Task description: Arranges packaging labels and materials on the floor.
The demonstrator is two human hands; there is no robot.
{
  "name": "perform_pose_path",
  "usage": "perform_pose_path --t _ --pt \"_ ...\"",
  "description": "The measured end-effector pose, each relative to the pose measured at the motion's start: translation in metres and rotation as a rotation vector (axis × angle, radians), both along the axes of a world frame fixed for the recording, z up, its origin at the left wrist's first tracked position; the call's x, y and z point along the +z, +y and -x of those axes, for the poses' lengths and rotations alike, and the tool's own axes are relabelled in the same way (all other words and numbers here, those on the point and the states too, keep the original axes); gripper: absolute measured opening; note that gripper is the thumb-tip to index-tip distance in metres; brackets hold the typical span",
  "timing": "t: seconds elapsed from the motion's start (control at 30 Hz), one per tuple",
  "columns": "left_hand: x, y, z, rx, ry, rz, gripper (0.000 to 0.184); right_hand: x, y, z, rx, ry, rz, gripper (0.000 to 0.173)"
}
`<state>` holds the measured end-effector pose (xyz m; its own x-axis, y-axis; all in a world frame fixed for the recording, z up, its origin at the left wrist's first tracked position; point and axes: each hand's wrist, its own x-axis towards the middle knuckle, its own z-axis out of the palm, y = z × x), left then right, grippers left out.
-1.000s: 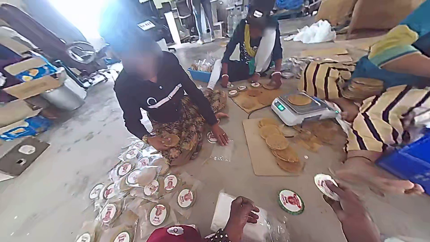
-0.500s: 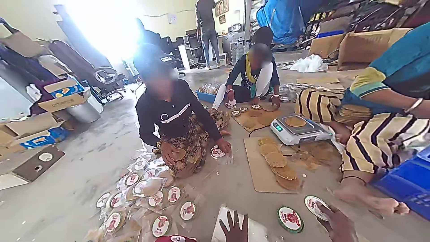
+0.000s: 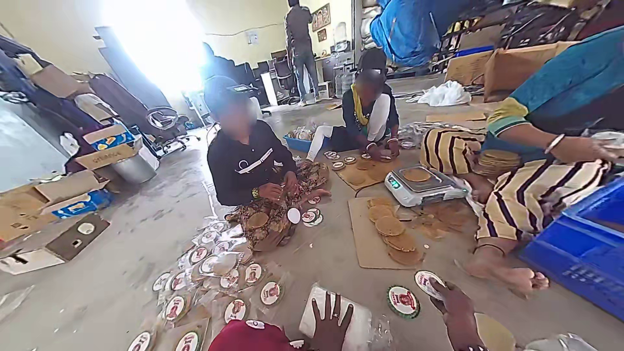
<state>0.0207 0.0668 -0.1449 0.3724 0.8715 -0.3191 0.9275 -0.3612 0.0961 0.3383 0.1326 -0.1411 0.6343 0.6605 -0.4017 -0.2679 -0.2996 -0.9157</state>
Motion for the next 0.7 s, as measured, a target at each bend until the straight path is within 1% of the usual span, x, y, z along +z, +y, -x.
perform_pose_path --t 0.1,0.23,0.5,0.6,0.7 --pt "-0.002 0.007 -0.004 -0.013 0.008 0.076 0.126 0.002 0.002 0.000 0.002 -0.002 0.002 0.046" --pt "-0.003 0.013 -0.002 0.009 -0.019 0.093 0.128 0.001 0.006 0.000 0.000 0.009 0.028 0.044" --pt "-0.005 0.029 -0.006 0.094 0.005 0.045 0.126 0.000 0.010 -0.001 0.004 -0.007 0.045 0.042" --pt "-0.006 0.038 -0.003 0.132 0.012 0.044 0.124 0.001 0.008 0.000 -0.004 0.021 0.022 0.045" --pt "-0.009 0.046 0.000 0.164 0.013 0.019 0.124 0.001 0.007 0.000 0.000 0.019 0.008 0.044"
